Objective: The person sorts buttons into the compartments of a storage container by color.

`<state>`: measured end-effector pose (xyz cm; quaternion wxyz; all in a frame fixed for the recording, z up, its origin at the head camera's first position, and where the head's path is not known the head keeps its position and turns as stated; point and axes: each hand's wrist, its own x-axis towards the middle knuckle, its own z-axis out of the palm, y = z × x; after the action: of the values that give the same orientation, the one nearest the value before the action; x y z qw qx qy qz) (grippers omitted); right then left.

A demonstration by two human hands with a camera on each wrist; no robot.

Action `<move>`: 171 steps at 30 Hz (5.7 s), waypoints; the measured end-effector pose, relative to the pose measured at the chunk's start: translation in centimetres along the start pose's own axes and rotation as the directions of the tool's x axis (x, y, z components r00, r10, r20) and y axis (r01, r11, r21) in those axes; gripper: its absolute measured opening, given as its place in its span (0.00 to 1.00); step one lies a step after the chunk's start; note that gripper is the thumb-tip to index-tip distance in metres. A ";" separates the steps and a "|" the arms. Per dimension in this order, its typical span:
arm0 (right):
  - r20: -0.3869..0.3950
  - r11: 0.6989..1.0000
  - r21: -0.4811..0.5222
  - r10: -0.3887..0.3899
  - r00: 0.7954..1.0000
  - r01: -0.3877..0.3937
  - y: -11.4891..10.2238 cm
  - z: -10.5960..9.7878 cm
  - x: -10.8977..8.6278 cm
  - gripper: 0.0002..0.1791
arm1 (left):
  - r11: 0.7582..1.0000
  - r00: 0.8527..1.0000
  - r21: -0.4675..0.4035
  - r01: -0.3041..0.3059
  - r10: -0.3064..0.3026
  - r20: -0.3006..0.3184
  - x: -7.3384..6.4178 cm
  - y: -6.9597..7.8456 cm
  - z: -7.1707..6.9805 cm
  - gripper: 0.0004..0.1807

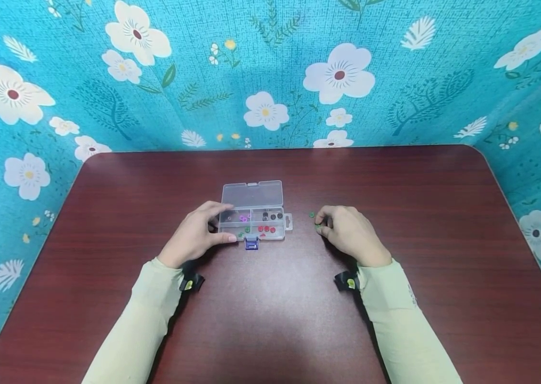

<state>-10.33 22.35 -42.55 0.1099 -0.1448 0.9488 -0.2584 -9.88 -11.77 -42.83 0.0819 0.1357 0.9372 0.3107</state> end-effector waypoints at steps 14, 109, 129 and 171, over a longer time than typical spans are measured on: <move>-0.004 1.000 0.010 0.018 1.000 -0.018 0.0 -0.1 -0.1 0.03 | 1.000 1.000 0.002 0.010 -0.010 0.007 0.0 0.2 0.0 0.38; -0.093 0.995 0.052 -0.084 0.992 0.089 -8.3 1.7 2.1 0.04 | 1.000 1.000 -0.003 0.008 -0.008 0.002 0.1 -0.2 0.1 0.38; -0.079 0.989 0.046 -0.135 0.988 0.139 -10.1 2.9 2.9 0.05 | 1.000 1.000 -0.024 -0.013 0.013 -0.008 0.0 -0.2 0.1 0.38; -0.043 0.981 0.029 -0.189 0.981 0.191 -12.0 5.3 4.8 0.05 | 0.998 0.999 -0.043 -0.038 0.038 -0.016 0.1 -0.1 -0.1 0.38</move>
<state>-10.70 8.43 -41.42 0.0681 -0.2277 0.9282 -0.2864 -9.97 -11.88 -42.86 0.0720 0.1493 0.9281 0.3333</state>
